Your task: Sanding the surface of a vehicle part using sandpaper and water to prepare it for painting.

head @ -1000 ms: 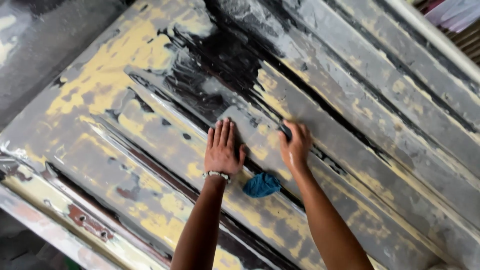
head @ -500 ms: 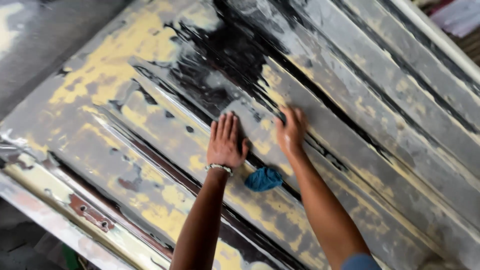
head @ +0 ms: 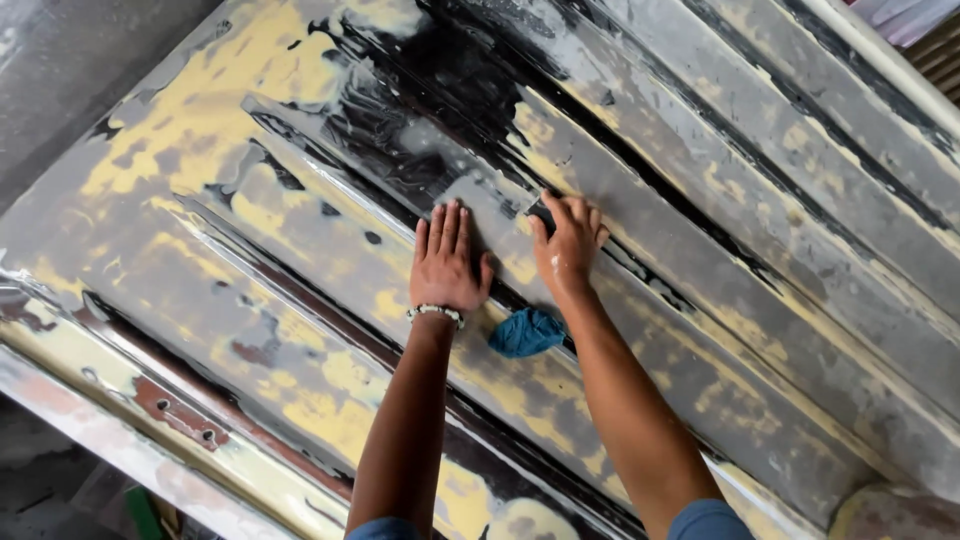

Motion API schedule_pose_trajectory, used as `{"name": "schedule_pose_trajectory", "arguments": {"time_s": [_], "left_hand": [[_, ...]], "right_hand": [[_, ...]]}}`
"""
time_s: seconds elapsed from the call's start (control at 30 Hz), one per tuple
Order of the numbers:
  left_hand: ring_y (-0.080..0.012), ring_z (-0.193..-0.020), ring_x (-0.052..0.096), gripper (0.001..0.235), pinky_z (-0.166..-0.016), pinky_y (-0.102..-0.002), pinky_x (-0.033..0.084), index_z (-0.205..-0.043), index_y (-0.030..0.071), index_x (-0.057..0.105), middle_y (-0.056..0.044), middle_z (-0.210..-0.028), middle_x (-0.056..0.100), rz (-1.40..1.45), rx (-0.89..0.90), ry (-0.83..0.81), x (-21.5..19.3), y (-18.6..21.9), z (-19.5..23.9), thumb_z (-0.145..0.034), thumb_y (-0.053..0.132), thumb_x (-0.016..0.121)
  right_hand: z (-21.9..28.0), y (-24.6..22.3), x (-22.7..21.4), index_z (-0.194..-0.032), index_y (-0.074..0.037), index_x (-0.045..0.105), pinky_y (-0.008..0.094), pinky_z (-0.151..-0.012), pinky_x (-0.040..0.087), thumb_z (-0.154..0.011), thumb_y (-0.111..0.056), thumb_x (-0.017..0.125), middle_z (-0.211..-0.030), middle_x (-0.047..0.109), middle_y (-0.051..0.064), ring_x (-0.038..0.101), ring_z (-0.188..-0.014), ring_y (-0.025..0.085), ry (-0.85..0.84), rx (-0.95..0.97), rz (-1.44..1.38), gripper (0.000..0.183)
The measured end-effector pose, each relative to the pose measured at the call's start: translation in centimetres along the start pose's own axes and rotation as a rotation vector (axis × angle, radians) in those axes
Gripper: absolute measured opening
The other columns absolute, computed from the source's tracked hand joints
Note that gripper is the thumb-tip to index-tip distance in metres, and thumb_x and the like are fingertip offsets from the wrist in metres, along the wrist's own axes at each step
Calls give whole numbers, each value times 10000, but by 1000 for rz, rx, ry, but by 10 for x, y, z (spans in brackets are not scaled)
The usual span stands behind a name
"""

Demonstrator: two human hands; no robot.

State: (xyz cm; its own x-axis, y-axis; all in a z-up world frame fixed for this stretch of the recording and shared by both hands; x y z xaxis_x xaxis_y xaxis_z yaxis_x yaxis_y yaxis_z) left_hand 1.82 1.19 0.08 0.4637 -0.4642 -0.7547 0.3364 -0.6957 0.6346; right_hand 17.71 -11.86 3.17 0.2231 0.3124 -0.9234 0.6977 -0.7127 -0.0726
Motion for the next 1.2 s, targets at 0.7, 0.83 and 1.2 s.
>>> {"name": "schedule_pose_trajectory", "arguments": {"time_s": [0.7, 0.83, 1.2], "left_hand": [[-365, -1567, 5, 1025, -1231, -544, -42, -1583, -67, 142, -239, -1682, 78, -6, -216, -117, -19, 15, 54, -888, 617, 461], [-385, -1572, 29, 966, -1241, -551, -26, -1581, -86, 173, -265, -1684, 97, -54, -180, -46, -12, 8, 51, -896, 529, 465], [-397, -1575, 54, 930, -1247, -573, -6, -1572, -84, 204, -274, -1686, 132, 17, -181, -36, -7, 8, 53, -841, 425, 470]], "right_hand": [[49, -28, -27, -1240, -179, 707, 560, -993, 395, -911, -275, 769, -1173, 594, 117, 512, -1145, 393, -72, -49, -133, 348], [66, -45, -31, -1207, -128, 714, 571, -921, 382, -896, -224, 778, -1139, 608, 134, 515, -1083, 410, -134, -108, -186, 332], [56, -53, -34, -1111, -119, 726, 510, -941, 436, -833, -188, 807, -1118, 661, 115, 575, -1038, 375, -91, -124, -289, 298]]}}
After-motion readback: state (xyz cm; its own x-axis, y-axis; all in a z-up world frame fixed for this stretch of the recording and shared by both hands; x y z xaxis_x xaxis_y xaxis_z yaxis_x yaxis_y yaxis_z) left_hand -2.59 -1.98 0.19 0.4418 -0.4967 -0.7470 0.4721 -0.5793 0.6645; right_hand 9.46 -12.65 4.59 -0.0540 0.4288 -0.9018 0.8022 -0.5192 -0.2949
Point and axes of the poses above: each hand's wrist, its own z-axis away from the middle knuckle, its own x-axis out of the palm, y = z × x, the point moved 3 cm from there along -z, towards the middle knuckle
